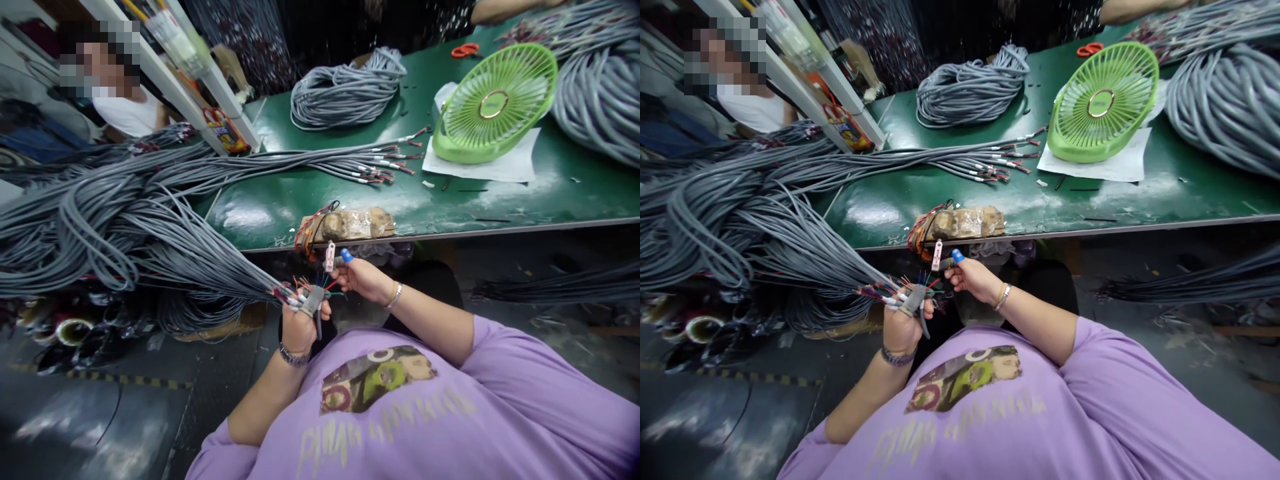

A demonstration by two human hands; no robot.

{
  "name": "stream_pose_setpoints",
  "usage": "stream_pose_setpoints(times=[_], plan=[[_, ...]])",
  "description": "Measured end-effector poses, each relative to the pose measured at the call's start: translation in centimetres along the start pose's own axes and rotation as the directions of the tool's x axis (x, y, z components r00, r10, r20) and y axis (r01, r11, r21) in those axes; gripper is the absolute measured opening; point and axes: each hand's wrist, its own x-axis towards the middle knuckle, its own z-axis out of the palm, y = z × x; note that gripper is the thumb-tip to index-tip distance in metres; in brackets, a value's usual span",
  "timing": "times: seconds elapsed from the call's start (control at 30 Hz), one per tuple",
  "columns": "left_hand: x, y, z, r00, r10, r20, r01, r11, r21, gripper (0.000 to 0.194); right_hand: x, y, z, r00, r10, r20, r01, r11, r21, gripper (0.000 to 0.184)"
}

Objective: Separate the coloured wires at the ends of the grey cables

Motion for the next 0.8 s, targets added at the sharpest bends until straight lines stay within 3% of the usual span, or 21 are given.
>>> stream_pose_setpoints(times=[0.1, 0.17, 0.3, 0.37, 0.43, 0.53, 0.6, 0.8], plan=[[0.2, 0.3, 0.4, 0.998, -0.016, 0.057, 0.013, 0.999, 0.042, 0.029, 0.7, -1.1, 1.0, 0.99, 0.026, 0.139, -0.026, 1.0, -0.004, 0.044], [0.5, 0.5, 0.6, 0.997, -0.016, 0.077, 0.012, 0.998, 0.057, 0.029, 1.0, -1.3, 1.6, 0.981, -0.034, 0.189, 0.036, 0.999, -0.006, 0.044], [0.8, 0.4, 0.8, 0.996, -0.02, 0.084, 0.016, 0.999, 0.043, 0.029, 1.2, -0.7, 2.1, 0.945, -0.327, 0.0, 0.324, 0.938, -0.119, 0.049], [0.9, 0.3, 0.7, 0.995, -0.019, 0.097, 0.016, 0.999, 0.034, 0.028, 1.3, -0.4, 2.2, 0.91, -0.407, -0.085, 0.389, 0.905, -0.172, 0.053], [0.9, 0.1, 0.6, 0.994, -0.018, 0.107, 0.014, 0.999, 0.039, 0.027, 1.4, -0.2, 2.4, 0.926, -0.37, -0.072, 0.358, 0.923, -0.14, 0.055], [0.8, -0.1, 0.7, 0.994, -0.012, 0.106, 0.005, 0.997, 0.072, 0.029, 1.6, -0.4, 2.8, 0.98, -0.198, 0.027, 0.197, 0.98, 0.025, 0.055], [0.8, -0.2, 0.7, 0.994, -0.005, 0.106, -0.005, 0.995, 0.098, 0.03, 1.7, -0.6, 3.1, 0.992, -0.117, 0.045, 0.11, 0.985, 0.134, 0.052], [0.7, -0.3, 0.8, 0.993, 0.002, 0.114, -0.019, 0.989, 0.148, 0.031, 1.7, -0.9, 3.4, 0.996, -0.084, -0.016, 0.085, 0.961, 0.263, 0.041]])
